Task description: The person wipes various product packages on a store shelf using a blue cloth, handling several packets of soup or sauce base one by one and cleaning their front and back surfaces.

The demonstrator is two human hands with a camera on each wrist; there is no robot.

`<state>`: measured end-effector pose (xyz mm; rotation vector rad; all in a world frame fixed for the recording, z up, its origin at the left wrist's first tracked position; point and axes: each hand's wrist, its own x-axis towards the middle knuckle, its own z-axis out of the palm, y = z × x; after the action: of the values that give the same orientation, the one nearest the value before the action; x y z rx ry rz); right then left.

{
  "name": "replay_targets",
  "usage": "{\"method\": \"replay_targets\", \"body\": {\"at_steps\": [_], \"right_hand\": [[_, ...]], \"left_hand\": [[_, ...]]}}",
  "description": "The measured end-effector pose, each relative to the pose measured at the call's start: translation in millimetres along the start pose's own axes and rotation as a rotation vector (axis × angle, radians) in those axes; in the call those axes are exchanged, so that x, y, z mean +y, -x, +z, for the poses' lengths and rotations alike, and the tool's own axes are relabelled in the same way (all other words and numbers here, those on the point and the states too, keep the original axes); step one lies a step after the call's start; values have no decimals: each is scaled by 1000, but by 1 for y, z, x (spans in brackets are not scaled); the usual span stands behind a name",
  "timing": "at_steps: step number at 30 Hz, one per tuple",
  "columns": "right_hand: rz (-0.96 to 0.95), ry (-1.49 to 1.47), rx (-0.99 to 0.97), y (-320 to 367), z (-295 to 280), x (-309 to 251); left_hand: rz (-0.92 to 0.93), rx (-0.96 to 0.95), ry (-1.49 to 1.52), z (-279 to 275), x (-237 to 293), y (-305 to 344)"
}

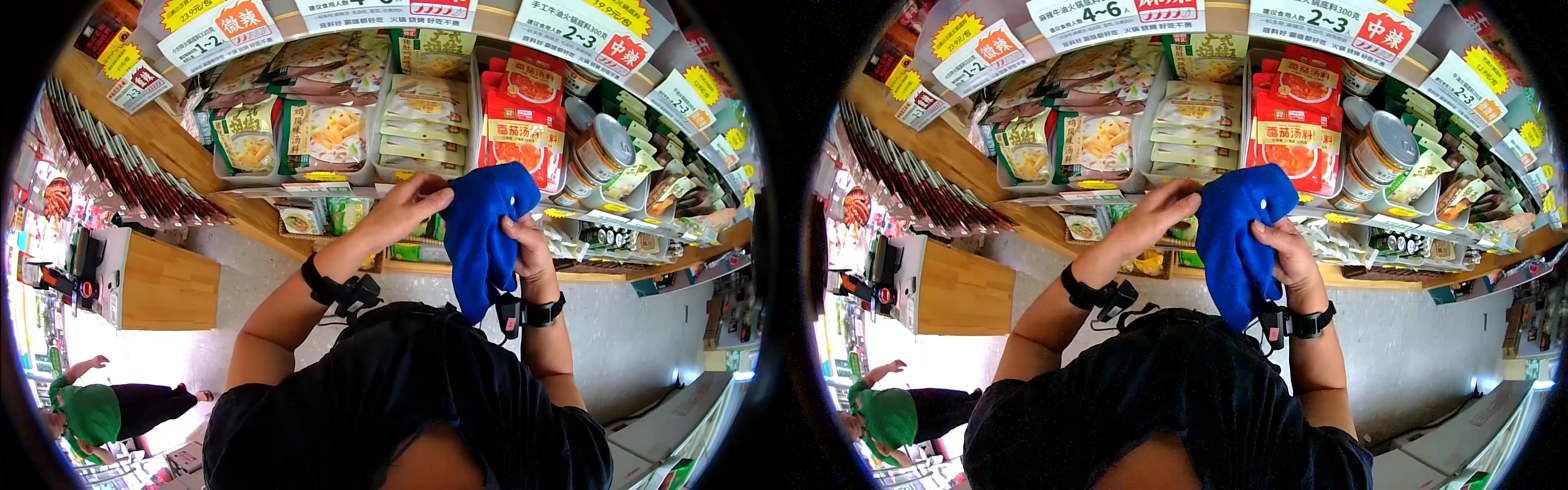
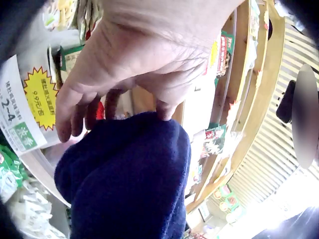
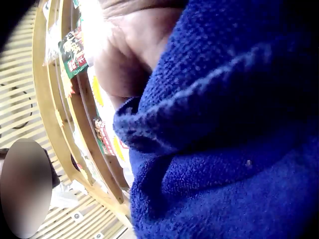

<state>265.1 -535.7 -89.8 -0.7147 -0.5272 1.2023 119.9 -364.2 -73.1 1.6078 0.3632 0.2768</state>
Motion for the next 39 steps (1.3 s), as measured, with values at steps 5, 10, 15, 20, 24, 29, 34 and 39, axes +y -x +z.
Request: {"method": "replay_targets", "body": {"at_steps": [5, 10, 15, 20, 24, 29, 34, 39], "right_hand": [[-71, 127, -42, 0, 2, -2], [-78, 335, 68, -9, 21, 1], [-378, 780, 329, -11, 21, -3], [-449, 808, 346, 0, -11, -5], [-282, 50, 258, -9, 0, 29], [-179, -137, 126, -12, -13, 13], [-150, -207, 98, -7, -51, 22], [-215, -136, -121, 5, -62, 5]], "left_hand": [[-18, -8, -6, 5, 2, 9], [37, 6, 164, 24, 10, 13], [211, 127, 119, 15, 8, -1], [372, 237, -460, 25, 59, -4], [751, 233, -834, 75, 57, -13], [599, 139, -931, 68, 56, -40], [372, -314, -358, 48, 34, -67], [178, 85, -890, -16, 22, -106]]}}
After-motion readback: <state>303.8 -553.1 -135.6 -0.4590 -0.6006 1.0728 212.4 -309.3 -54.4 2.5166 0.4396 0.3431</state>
